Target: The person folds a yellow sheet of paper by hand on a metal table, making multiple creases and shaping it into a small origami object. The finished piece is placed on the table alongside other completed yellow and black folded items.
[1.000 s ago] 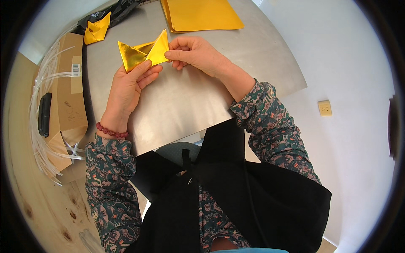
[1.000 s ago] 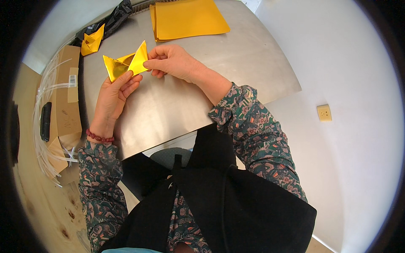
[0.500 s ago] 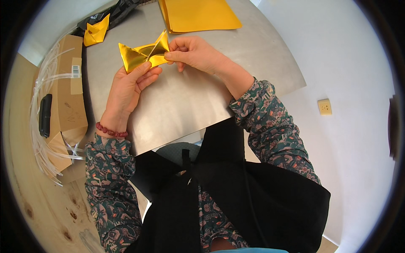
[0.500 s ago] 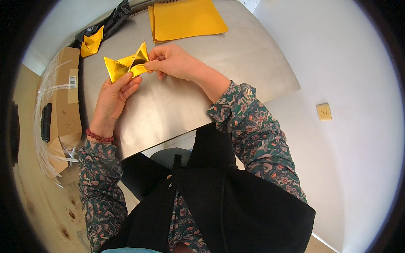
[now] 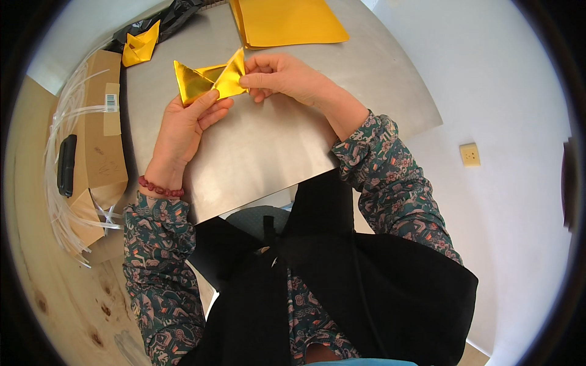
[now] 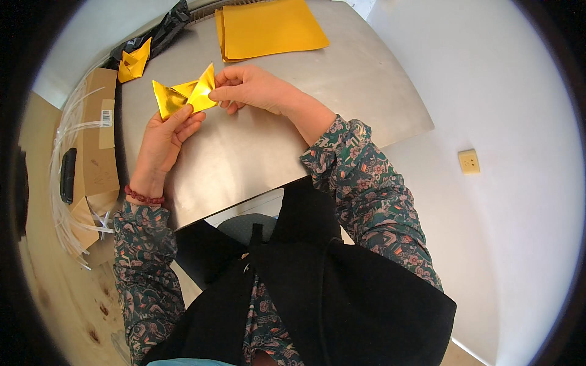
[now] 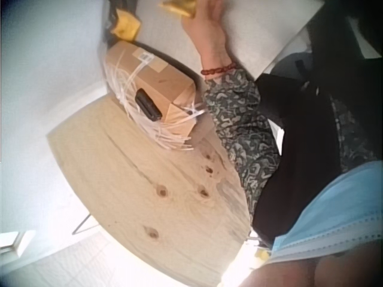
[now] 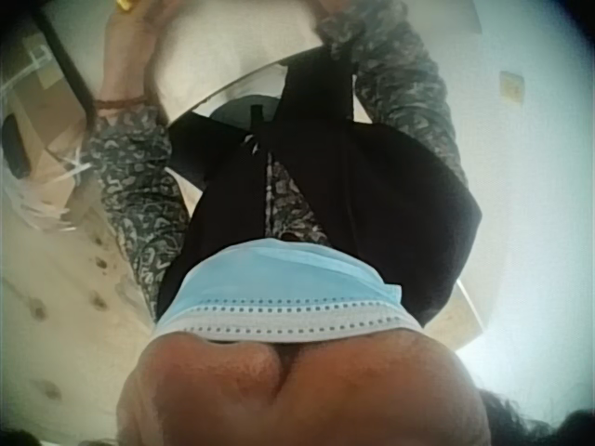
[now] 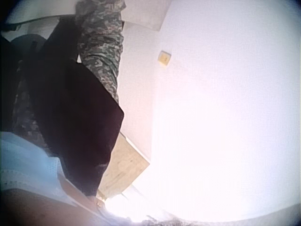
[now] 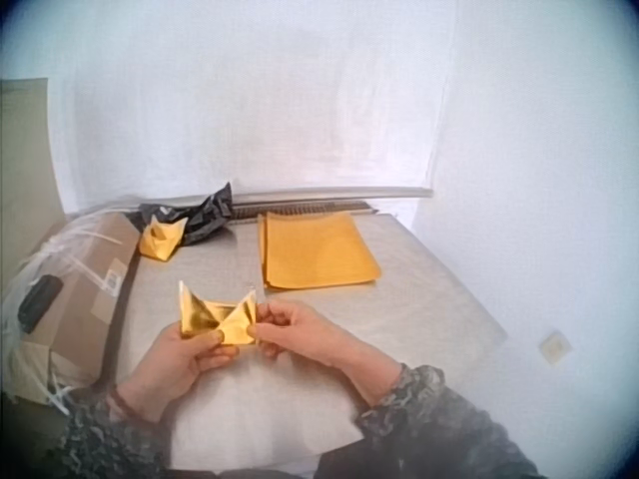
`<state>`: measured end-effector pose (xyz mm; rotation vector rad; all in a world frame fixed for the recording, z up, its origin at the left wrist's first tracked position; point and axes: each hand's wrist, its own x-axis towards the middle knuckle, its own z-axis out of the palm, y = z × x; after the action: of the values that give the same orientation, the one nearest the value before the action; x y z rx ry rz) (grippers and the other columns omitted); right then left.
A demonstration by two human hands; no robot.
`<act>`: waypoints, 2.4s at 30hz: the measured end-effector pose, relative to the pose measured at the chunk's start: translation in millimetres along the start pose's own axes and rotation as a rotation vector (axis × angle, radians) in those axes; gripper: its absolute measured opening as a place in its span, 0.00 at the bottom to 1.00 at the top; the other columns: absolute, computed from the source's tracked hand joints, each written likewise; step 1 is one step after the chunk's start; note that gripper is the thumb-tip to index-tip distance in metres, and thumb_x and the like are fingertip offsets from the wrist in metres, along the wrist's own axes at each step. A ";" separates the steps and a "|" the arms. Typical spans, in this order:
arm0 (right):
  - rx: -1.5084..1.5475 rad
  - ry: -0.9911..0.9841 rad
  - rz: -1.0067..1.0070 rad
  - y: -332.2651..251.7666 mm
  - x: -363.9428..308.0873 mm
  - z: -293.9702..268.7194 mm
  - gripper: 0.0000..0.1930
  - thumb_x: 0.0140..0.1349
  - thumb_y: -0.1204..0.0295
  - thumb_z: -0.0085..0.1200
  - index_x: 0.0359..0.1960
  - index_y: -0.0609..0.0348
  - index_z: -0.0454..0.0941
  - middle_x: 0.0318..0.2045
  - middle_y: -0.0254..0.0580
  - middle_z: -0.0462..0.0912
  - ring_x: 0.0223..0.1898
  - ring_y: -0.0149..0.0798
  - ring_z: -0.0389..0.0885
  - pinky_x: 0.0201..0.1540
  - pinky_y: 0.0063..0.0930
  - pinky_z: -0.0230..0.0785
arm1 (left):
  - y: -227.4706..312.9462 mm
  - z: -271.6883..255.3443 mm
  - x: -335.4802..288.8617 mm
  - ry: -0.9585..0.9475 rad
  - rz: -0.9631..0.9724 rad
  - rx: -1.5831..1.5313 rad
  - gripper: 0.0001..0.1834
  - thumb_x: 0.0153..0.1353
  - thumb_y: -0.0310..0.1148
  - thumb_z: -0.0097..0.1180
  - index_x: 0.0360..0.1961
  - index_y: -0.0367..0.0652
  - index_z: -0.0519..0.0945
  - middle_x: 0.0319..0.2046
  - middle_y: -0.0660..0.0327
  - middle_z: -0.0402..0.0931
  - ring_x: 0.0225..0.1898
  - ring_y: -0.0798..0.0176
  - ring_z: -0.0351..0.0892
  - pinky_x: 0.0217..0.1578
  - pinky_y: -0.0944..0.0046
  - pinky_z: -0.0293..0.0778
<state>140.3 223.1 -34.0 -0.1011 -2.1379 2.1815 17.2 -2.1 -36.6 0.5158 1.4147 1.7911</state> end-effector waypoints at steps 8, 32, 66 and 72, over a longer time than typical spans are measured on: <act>0.074 0.033 -0.035 10.3 7.3 -1.9 0.10 0.73 0.64 0.66 0.38 0.57 0.84 0.32 0.31 0.86 0.32 0.24 0.82 0.38 0.19 0.76 | -0.3 0.2 -4.6 -0.048 -0.019 0.050 0.16 0.77 0.28 0.61 0.61 0.33 0.80 0.48 0.51 0.89 0.46 0.59 0.93 0.49 0.66 0.91; -0.855 0.275 -0.808 10.6 6.0 19.9 0.12 0.56 0.62 0.75 0.33 0.51 0.84 0.44 0.33 0.86 0.52 0.46 0.77 0.60 0.39 0.70 | 15.0 -4.1 -8.8 -0.116 -0.085 0.046 0.32 0.83 0.56 0.46 0.62 0.34 0.79 0.46 0.49 0.88 0.46 0.56 0.93 0.47 0.63 0.90; -0.619 0.102 -0.598 19.1 5.9 29.6 0.04 0.63 0.70 0.68 0.37 0.51 0.88 0.56 0.38 0.84 0.61 0.45 0.73 0.63 0.36 0.73 | 8.6 -2.3 -16.8 -0.086 0.045 0.240 0.30 0.83 0.57 0.47 0.62 0.37 0.79 0.46 0.55 0.86 0.38 0.66 0.90 0.38 0.70 0.88; -0.541 0.181 -0.643 14.4 5.6 31.6 0.14 0.64 0.68 0.70 0.50 0.51 0.87 0.53 0.40 0.85 0.57 0.44 0.79 0.61 0.36 0.76 | 8.5 -1.2 -18.2 -0.020 0.045 0.222 0.24 0.81 0.48 0.55 0.63 0.38 0.79 0.48 0.55 0.87 0.41 0.65 0.92 0.40 0.69 0.89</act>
<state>131.2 192.0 -47.7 0.3009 -2.1851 1.1831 24.7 -17.6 -26.2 0.6829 1.6090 1.6673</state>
